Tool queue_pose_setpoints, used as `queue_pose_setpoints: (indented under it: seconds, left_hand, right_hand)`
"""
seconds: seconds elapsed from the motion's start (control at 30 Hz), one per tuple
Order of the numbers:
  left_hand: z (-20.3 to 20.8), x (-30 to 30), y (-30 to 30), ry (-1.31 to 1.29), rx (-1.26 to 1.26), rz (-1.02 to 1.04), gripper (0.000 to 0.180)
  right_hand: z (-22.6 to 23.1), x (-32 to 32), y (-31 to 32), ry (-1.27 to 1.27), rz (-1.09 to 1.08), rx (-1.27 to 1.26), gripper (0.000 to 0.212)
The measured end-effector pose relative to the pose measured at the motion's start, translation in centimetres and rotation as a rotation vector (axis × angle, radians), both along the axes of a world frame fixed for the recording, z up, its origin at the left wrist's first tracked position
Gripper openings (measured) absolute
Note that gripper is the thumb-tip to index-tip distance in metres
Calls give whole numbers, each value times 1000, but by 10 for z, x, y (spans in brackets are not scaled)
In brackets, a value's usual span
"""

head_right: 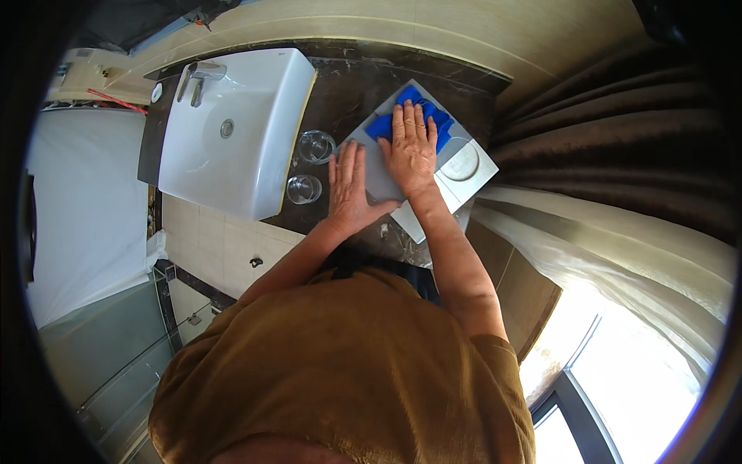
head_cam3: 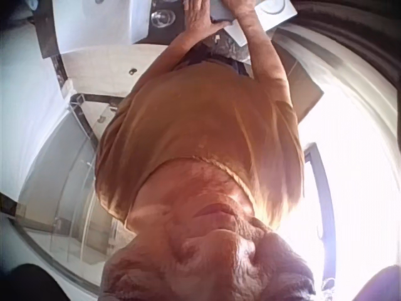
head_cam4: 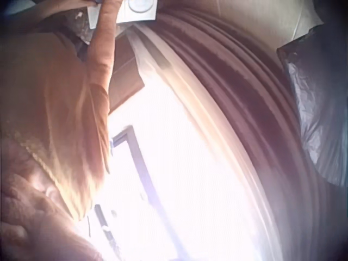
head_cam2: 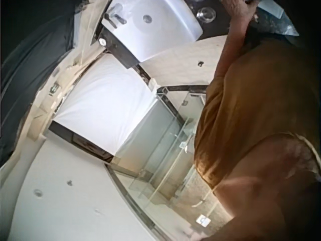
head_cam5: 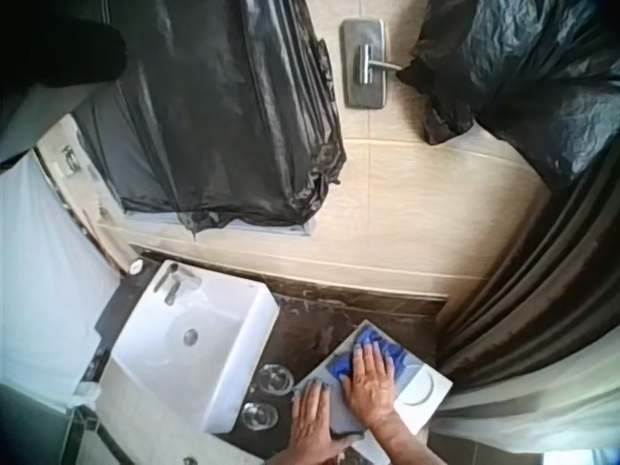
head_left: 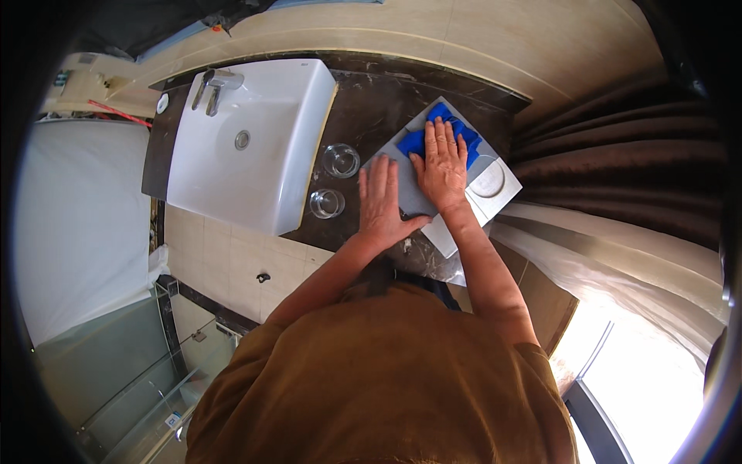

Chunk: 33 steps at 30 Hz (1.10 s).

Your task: The person cleans a bathroom vanity area using a blue cloth. They wipe the countertop, a hairdryer, a decorative flower diffuser, a floral bag, a thermos, and several soap bottles. The person also wipes a white tray and the sink area.

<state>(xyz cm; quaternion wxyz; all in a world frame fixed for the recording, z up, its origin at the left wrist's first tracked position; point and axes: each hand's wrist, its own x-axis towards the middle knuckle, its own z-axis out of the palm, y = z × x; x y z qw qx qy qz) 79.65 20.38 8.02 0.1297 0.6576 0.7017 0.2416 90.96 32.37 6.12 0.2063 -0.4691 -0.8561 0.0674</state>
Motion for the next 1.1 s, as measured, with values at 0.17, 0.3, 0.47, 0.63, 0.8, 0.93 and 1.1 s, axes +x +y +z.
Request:
queue_pose_setpoints:
  seconds: [0.17,0.3,0.47,0.63,0.8,0.93,1.1]
  left_hand:
    - [-9,-16,-6,-4,11,-49,118]
    - [-7,-27,-8,-71,20,-115,114]
    - [-6,-28,-5,-214,84,-81,102]
    - [2,-36,-7,-355,199,103,90]
    - [0,-38,-9,-355,137,183,79]
    - [-2,-27,-6,-295,121,156,77]
    - [-4,-25,5,-119,168,99,76]
  right_hand:
    - [20,34,-31,-110,246,-59,65]
    - [23,48,-60,-119,274,-81,64]
    - [24,8,-32,-38,323,-86,62]
    - [5,-34,-29,-106,294,-42,62]
    - [16,-8,-63,-79,448,-60,61]
    - [36,45,-87,-79,395,-203,65]
    - [36,93,-106,-130,199,-230,65]
